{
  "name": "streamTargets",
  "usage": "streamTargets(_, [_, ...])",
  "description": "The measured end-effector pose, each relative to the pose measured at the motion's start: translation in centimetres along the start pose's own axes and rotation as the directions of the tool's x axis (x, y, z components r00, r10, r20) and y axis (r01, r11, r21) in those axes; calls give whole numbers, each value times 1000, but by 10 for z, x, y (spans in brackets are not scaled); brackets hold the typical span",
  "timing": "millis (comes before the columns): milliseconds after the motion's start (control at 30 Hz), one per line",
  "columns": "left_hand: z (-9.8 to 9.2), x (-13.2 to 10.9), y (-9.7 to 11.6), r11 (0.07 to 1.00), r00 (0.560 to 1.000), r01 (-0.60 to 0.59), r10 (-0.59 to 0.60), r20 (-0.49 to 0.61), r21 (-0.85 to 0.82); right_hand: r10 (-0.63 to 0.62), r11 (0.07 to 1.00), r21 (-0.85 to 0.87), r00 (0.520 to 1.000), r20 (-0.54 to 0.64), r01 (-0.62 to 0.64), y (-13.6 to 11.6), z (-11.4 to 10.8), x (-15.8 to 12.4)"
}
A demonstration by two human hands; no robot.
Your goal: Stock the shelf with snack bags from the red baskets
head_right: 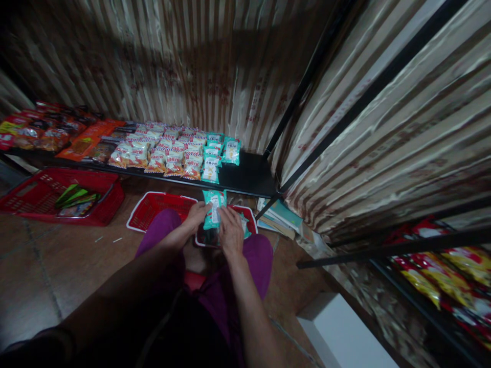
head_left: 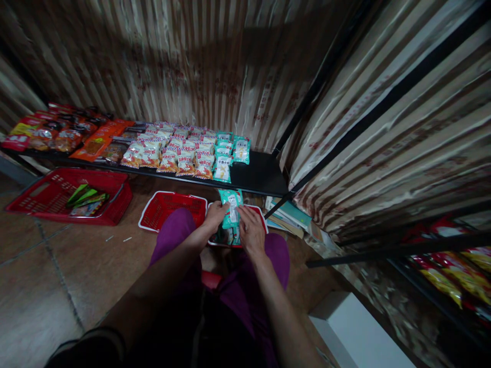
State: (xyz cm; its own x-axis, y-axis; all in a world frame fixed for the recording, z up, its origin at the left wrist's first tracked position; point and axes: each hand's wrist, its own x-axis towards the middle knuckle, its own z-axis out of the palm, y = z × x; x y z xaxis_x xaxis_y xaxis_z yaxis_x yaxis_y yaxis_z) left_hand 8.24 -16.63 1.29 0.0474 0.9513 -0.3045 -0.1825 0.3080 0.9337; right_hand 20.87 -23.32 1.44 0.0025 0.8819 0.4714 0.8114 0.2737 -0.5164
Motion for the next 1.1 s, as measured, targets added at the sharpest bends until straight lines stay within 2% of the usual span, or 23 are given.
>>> streamTargets(133, [0, -3, 1, 1000, 1000, 17, -17, -17, 11, 3, 1000, -7, 999, 46, -3, 1, 7, -3])
streamTargets(300, [0, -10, 8, 998, 998, 59, -59, -4, 7, 54, 996, 65, 994, 99, -61, -11, 9, -6])
streamTargets(433, [-1, -15, 14, 996, 995, 91, -91, 41, 3, 157, 972, 147, 974, 164, -181, -18, 8, -8])
streamTargets(533, [-2, -18, 17, 996, 993, 95, -94, 73, 0, 260, 935, 214, 957, 126, -282, -19, 9, -9])
streamTargets(600, [-2, -20, 17, 996, 992, 86, -85, 94, -8, 370, 882, 284, 926, 78, -376, -16, 10, -9])
streamTargets(733, [-1, -18, 13, 998, 993, 62, -59, 104, -28, 565, 690, 546, 825, 5, -476, -6, 18, -9])
streamTargets(867, [0, -12, 5, 999, 999, 36, -36, 31, -26, 729, 314, 847, 680, 75, -430, 1, 25, -10])
streamTargets(967, [-2, -9, 0, 999, 999, 36, -36, 1, -25, 798, 87, 919, 579, 166, -384, 1, 26, -11])
streamTargets(1100, [-4, -12, -2, 996, 993, 79, -75, 95, -39, 816, -48, 930, 522, 247, -365, -1, 25, -11])
